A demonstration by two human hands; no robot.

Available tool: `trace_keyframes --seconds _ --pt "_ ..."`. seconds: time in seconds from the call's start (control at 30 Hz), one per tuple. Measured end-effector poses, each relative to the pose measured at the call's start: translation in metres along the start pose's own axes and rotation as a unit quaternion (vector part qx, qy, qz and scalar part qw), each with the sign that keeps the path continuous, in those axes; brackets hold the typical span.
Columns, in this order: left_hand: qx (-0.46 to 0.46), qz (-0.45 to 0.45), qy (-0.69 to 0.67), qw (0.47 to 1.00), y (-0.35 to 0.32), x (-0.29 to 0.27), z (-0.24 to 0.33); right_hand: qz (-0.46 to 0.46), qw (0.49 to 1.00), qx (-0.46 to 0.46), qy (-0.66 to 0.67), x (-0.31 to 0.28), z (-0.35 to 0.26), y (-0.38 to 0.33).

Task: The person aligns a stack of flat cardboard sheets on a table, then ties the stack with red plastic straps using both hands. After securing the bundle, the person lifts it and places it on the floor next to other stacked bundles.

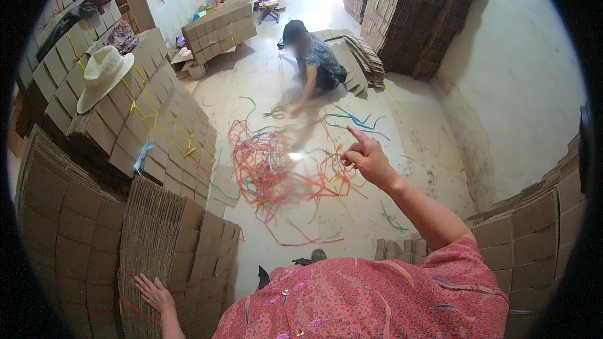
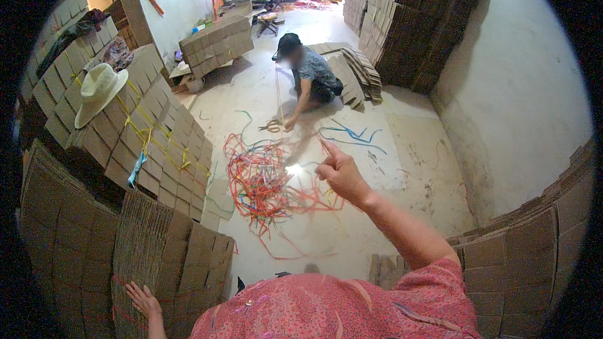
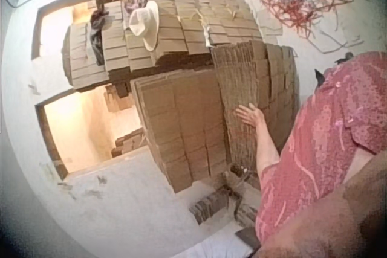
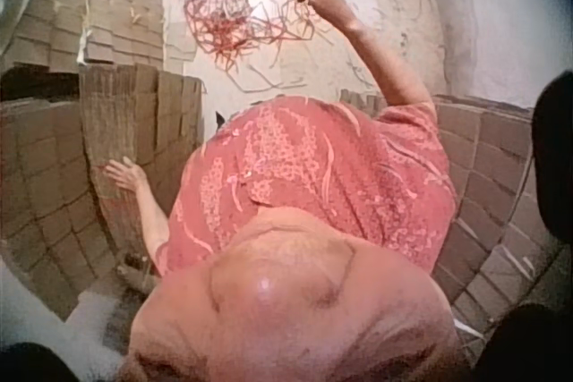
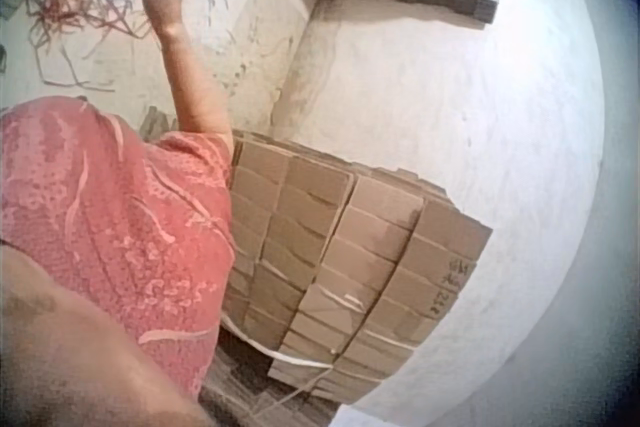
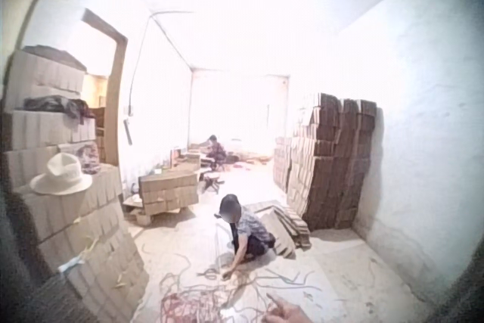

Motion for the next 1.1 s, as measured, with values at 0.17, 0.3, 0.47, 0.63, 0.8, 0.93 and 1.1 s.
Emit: trace_keyframes --seconds 0.17,0.3,0.47,0.63,0.8,0.93,1.1 --pt "-0.005 -0.010 -0.007 1.000 0.000 -0.001 0.002 -0.019 0.998 0.049 0.036 0.013 0.033 -0.022" --pt "-0.003 -0.012 -0.012 1.000 0.001 0.000 0.000 -0.042 0.994 0.091 0.037 0.021 0.049 -0.043" --pt "-0.009 -0.017 -0.003 1.000 0.004 0.006 -0.002 -0.039 0.985 0.150 0.069 0.029 0.069 -0.063" --pt "-0.013 -0.023 -0.013 1.000 0.001 -0.002 0.003 -0.037 0.980 0.163 0.103 0.026 0.082 -0.068" --pt "-0.049 -0.050 -0.001 0.998 -0.001 -0.008 0.014 -0.060 0.981 0.164 0.083 0.027 0.106 -0.073" --pt "-0.033 -0.032 0.009 0.999 0.000 -0.002 0.002 -0.079 0.978 0.172 0.090 0.033 0.100 -0.073" --pt "-0.016 -0.048 0.005 0.999 -0.002 -0.023 0.027 -0.068 0.969 0.213 0.109 0.037 0.114 -0.081"
Point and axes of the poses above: each hand's wrist, its own y-axis towards the middle knuckle, its own x-axis out of the palm, z = x × y, the point moved 1 cm from there along y, towards the middle knuckle, and after that the axes turned 6 degrees about -y, right-handed, at the moved point
